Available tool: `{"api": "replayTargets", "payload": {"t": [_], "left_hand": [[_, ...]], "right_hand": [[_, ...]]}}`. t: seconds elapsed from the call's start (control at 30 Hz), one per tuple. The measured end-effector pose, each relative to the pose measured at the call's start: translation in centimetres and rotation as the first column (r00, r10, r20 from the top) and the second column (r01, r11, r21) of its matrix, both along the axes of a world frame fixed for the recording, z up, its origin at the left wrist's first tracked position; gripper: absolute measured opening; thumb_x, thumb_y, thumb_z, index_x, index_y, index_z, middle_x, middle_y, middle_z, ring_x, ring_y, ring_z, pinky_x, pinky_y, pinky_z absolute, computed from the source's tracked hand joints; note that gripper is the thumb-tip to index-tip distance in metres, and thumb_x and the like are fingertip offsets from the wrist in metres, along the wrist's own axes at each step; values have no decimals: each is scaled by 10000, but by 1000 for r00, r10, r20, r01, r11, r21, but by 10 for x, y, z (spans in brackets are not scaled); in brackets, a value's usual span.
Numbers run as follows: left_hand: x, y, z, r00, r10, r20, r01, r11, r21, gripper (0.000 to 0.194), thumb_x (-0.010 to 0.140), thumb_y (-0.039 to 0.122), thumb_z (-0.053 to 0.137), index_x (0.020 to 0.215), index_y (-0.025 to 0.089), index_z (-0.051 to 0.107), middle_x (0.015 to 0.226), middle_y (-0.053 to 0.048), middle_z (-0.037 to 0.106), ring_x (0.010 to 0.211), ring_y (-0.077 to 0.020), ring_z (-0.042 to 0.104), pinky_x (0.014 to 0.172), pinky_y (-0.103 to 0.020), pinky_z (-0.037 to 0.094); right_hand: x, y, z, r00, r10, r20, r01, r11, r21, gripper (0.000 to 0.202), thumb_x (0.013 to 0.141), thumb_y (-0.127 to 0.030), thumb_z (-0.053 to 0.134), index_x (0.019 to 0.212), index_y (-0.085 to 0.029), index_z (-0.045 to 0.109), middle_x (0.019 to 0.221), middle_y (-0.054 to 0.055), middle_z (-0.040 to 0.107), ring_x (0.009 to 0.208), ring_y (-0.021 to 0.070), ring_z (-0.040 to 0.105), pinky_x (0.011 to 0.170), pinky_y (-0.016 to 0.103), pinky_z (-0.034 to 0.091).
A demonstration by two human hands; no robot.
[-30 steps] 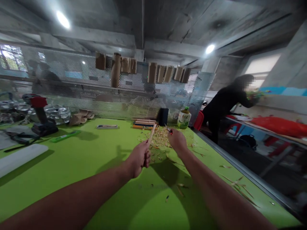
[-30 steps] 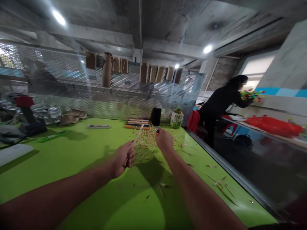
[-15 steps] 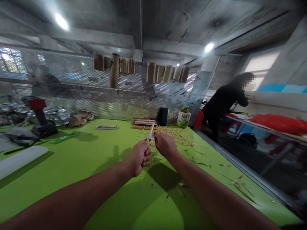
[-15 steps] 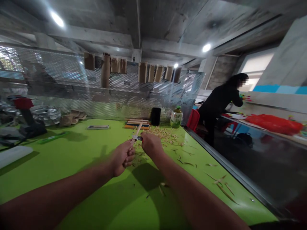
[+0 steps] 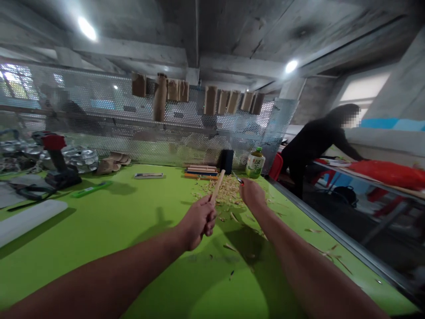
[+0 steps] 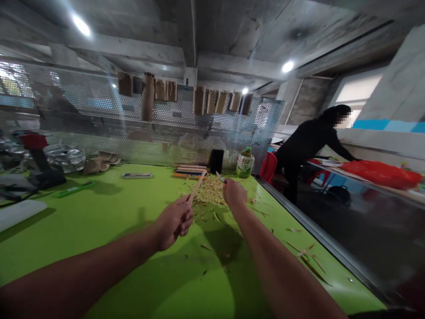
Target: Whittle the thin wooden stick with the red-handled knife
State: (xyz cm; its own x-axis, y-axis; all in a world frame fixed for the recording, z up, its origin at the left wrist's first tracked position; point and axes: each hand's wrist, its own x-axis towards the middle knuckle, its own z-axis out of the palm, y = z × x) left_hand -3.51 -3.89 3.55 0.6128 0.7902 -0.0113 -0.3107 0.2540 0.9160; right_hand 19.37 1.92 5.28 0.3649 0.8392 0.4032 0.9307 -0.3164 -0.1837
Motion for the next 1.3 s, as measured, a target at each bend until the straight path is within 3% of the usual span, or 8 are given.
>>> {"api": "replayTargets", "payload": {"t": [0.1, 0.23, 0.43, 0.67, 0.8, 0.93, 1.07, 1.3], "left_hand": [[-3, 16, -1, 992, 110, -69, -110, 994, 1, 349, 894, 227, 475, 1243, 216, 474, 618, 72, 432, 421, -49, 360, 397, -160, 300], [-5, 20, 5, 989, 135, -62, -135, 991, 2, 248, 905, 241, 465, 1147, 206, 510, 622, 70, 434, 388, -38, 308, 361, -155, 249], [-2, 11, 11, 995, 72, 67, -67, 995, -73, 251, 854, 204, 510, 1104, 221, 503, 623, 82, 378, 376, -23, 256, 351, -139, 171], [0, -16, 10, 995, -93, -28, 92, 996, -2, 454, 886, 294, 530, 1324, 228, 429, 639, 67, 433, 404, -36, 297, 354, -155, 241], [1, -9, 7, 999, 17, -37, -14, 996, 86, 548, 883, 248, 540, 1404, 227, 375, 663, 50, 481, 445, -54, 364, 399, -164, 339], [-3, 14, 3, 987, 127, -94, -120, 990, 78, 607, 871, 169, 525, 1439, 246, 325, 735, 25, 548, 453, -46, 383, 403, -148, 311], [-5, 22, 4, 987, 144, -71, -138, 987, 83, 435, 882, 212, 515, 1312, 253, 475, 745, 27, 541, 421, -32, 354, 372, -141, 251], [1, 11, 8, 992, 111, 67, -106, 992, -74, 252, 885, 206, 493, 1134, 228, 525, 659, 60, 433, 381, -28, 276, 334, -131, 173]], "right_hand": [[-28, -8, -3, 985, 165, 53, -166, 986, 15, 360, 896, -245, 411, 1184, -285, 624, 997, 54, 709, 867, 188, 630, 696, 250, 374], [-68, -18, -7, 918, 374, 133, -366, 927, -78, 285, 908, -252, 405, 1042, -254, 656, 908, 50, 708, 818, 179, 626, 678, 242, 358], [-73, -17, -4, 936, 307, 175, -300, 952, -65, 295, 937, -262, 369, 1063, -221, 633, 942, 83, 699, 842, 181, 623, 697, 245, 356], [-11, 6, -6, 1000, 28, -12, -28, 999, -19, 366, 920, -235, 356, 1132, -216, 653, 976, 104, 702, 855, 209, 643, 683, 263, 382], [6, 6, -2, 997, -41, -63, 40, 999, -11, 368, 912, -245, 373, 1135, -210, 663, 982, 118, 701, 854, 221, 642, 689, 273, 389], [-23, -2, -4, 992, 122, 2, -122, 991, 52, 353, 919, -293, 401, 1178, -257, 637, 965, 80, 712, 847, 209, 643, 675, 260, 377], [-62, -13, -9, 945, 306, 115, -305, 952, -26, 310, 909, -263, 414, 1110, -264, 650, 902, 54, 715, 805, 192, 642, 657, 252, 363], [-68, -19, -3, 931, 314, 188, -310, 950, -51, 310, 936, -252, 375, 1121, -209, 620, 967, 83, 696, 856, 178, 620, 693, 243, 363]]}}
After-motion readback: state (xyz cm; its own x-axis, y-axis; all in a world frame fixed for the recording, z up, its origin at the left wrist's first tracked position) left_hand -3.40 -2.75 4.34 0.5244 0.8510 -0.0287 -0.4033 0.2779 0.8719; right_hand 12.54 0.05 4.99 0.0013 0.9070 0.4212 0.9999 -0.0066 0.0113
